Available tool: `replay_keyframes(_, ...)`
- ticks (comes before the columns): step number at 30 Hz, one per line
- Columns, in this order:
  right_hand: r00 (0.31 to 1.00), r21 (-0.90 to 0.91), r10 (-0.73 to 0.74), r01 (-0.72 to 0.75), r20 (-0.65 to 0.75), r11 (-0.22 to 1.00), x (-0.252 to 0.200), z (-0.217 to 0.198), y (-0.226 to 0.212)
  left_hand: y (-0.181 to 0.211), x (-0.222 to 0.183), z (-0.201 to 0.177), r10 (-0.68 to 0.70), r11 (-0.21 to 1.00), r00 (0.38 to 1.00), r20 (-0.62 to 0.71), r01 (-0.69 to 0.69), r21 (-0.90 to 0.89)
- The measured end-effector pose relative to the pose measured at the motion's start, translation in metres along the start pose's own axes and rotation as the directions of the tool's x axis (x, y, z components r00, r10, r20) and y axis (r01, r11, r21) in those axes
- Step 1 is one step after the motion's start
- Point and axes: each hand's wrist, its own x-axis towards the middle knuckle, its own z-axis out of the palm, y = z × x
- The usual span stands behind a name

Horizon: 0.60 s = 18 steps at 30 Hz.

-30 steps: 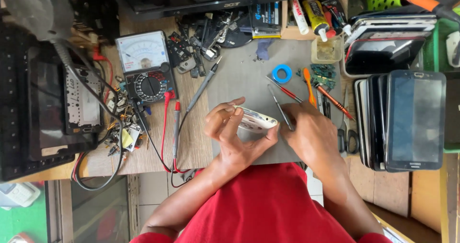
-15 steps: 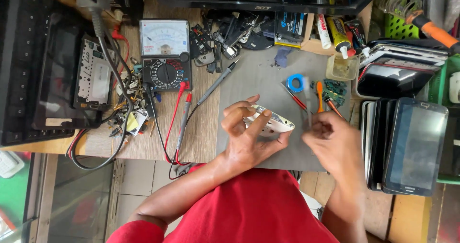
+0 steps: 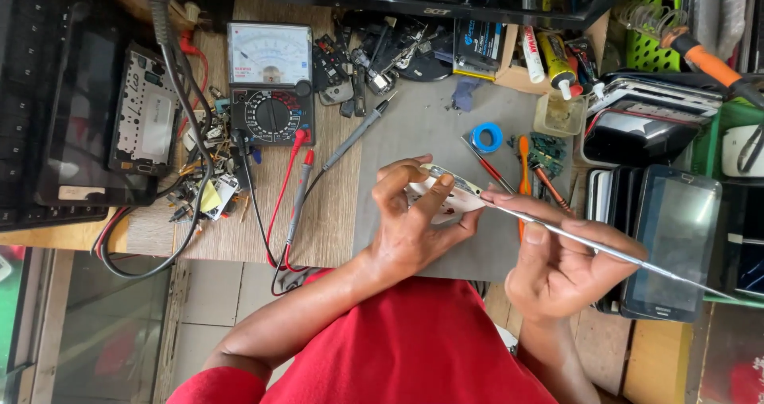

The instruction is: Using a pry tool to open the back casing of a smartphone and removing the battery.

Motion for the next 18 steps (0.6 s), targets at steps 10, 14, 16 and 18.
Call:
replay_keyframes(10,0.998,0.045,-0.057,0.056,0.018,0.997,-0.005,-0.003,0.007,-0.001,-0.007,0.003,-0.053,0.998,0.999,0.011,0.054,-0.015)
replay_keyframes(14,0.995,0.025,-0.081,0.080,0.058,0.996,-0.004,-0.006,0.008,-0.002,-0.006,0.003,-0.044,0.999,0.999,0.010,0.044,-0.013)
replay_keyframes(16,0.992,0.028,-0.095,0.093,0.089,0.995,-0.004,-0.009,0.009,-0.001,-0.005,0.004,-0.050,0.998,0.999,0.005,0.050,-0.029)
replay_keyframes(18,0.980,0.094,-0.127,0.114,0.154,0.989,-0.003,-0.011,0.009,0.000,-0.005,0.003,-0.058,0.998,0.998,0.004,0.058,-0.021)
